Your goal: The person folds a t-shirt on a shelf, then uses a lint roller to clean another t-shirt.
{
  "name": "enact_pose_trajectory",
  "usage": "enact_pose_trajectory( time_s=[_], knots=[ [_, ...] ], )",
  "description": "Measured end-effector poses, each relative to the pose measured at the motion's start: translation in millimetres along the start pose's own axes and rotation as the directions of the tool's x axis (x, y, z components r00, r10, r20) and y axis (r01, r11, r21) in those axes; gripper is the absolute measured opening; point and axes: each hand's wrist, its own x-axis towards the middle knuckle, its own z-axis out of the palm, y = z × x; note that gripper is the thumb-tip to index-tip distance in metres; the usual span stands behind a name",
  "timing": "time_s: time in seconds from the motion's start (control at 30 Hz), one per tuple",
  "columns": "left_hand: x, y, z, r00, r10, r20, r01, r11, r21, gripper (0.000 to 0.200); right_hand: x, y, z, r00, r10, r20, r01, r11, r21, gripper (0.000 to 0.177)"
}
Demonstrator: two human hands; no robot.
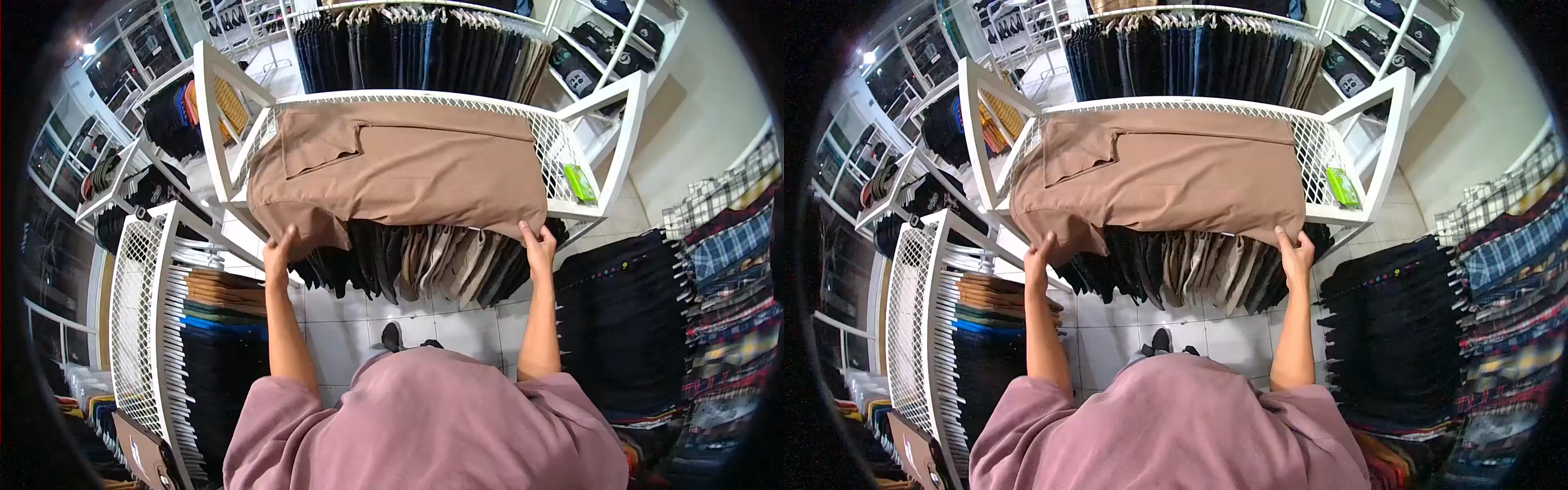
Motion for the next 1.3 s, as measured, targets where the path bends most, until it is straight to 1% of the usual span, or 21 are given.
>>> enact_pose_trajectory(
  time_s=[0.07,0.1,0.13,0.17,0.27,0.37,0.6,0.7,0.73,0.77,0.8,0.87,0.9,0.93,0.97,1.0,1.03,1.07,1.17,1.23,1.3],
  knots=[
    [-19,-18,-28,0.982,-0.097,0.161,0.054,0.966,0.251,0.069,-5,2,-10,0.998,0.043,0.034,-0.042,0.999,-0.022,0.034],
    [-32,-9,-41,0.940,-0.305,0.156,0.199,0.857,0.474,0.071,-8,2,-14,0.994,0.084,0.076,-0.081,0.996,-0.045,0.033],
    [-45,3,-46,0.921,-0.350,0.169,0.233,0.846,0.480,0.071,-14,-2,-16,0.992,0.103,0.076,-0.107,0.994,0.038,0.027],
    [-63,24,-46,0.914,-0.380,0.138,0.304,0.871,0.385,0.063,-20,-8,-22,0.992,0.105,0.073,-0.108,0.994,0.036,0.027],
    [-88,90,-38,0.988,-0.102,0.120,0.097,0.994,0.049,0.044,-24,-28,-40,0.983,0.107,0.147,-0.136,0.971,0.198,0.016],
    [-63,152,-14,0.999,0.017,0.039,0.001,0.906,-0.423,0.029,-16,-70,-36,0.999,0.033,0.015,-0.036,0.960,0.279,0.017],
    [119,221,75,0.939,0.095,0.332,0.068,0.892,-0.446,0.020,108,-86,-13,0.993,0.096,0.073,-0.120,0.769,0.628,0.019],
    [156,239,129,0.964,0.019,0.265,0.068,0.947,-0.313,0.025,150,-89,4,0.986,0.158,0.047,-0.157,0.807,0.569,0.015],
    [171,241,135,0.918,-0.038,0.396,0.144,0.960,-0.242,0.030,159,-86,9,0.987,0.162,0.010,-0.141,0.826,0.546,0.017],
    [181,234,148,0.968,-0.062,0.244,0.092,0.989,-0.118,0.037,169,-85,13,0.986,0.164,-0.024,-0.128,0.844,0.521,0.020],
    [178,230,156,0.960,0.042,0.277,-0.020,0.996,-0.082,0.040,171,-86,16,0.987,0.160,-0.022,-0.126,0.846,0.519,0.020],
    [170,214,161,0.929,0.219,0.298,-0.232,0.973,0.007,0.049,166,-84,27,0.962,0.214,-0.169,-0.171,0.957,0.233,0.033],
    [177,194,151,0.853,0.419,0.312,-0.494,0.842,0.219,0.046,157,-82,33,0.964,0.214,-0.155,-0.177,0.958,0.225,0.033],
    [157,193,138,0.808,0.477,0.346,-0.587,0.701,0.406,0.043,144,-79,38,0.977,-0.069,-0.200,0.048,0.993,-0.105,0.041],
    [130,190,126,0.762,0.514,0.394,-0.641,0.513,0.570,0.039,131,-75,46,0.925,-0.350,-0.147,0.263,0.870,-0.416,0.049],
    [111,174,116,0.720,0.598,0.352,-0.608,0.301,0.734,0.037,119,-71,54,0.931,-0.343,-0.121,0.269,0.872,-0.409,0.049],
    [96,156,103,0.663,0.669,0.337,-0.511,0.075,0.856,0.034,105,-67,62,0.922,-0.385,-0.032,0.291,0.748,-0.596,0.048],
    [91,139,88,0.690,0.660,0.298,-0.480,0.108,0.871,0.031,92,-65,70,0.909,-0.411,0.067,0.318,0.580,-0.750,0.047],
    [86,101,53,0.746,0.636,0.198,-0.386,0.171,0.907,0.033,73,-76,104,0.922,-0.385,0.025,0.218,0.464,-0.858,0.045],
    [77,97,45,0.749,0.645,0.152,-0.340,0.177,0.923,0.039,63,-93,138,0.891,-0.452,0.038,0.274,0.468,-0.840,0.042],
    [73,93,42,0.700,0.714,0.011,-0.294,0.274,0.916,0.043,57,-110,180,0.790,-0.591,0.161,0.527,0.522,-0.670,0.039]
  ],
)
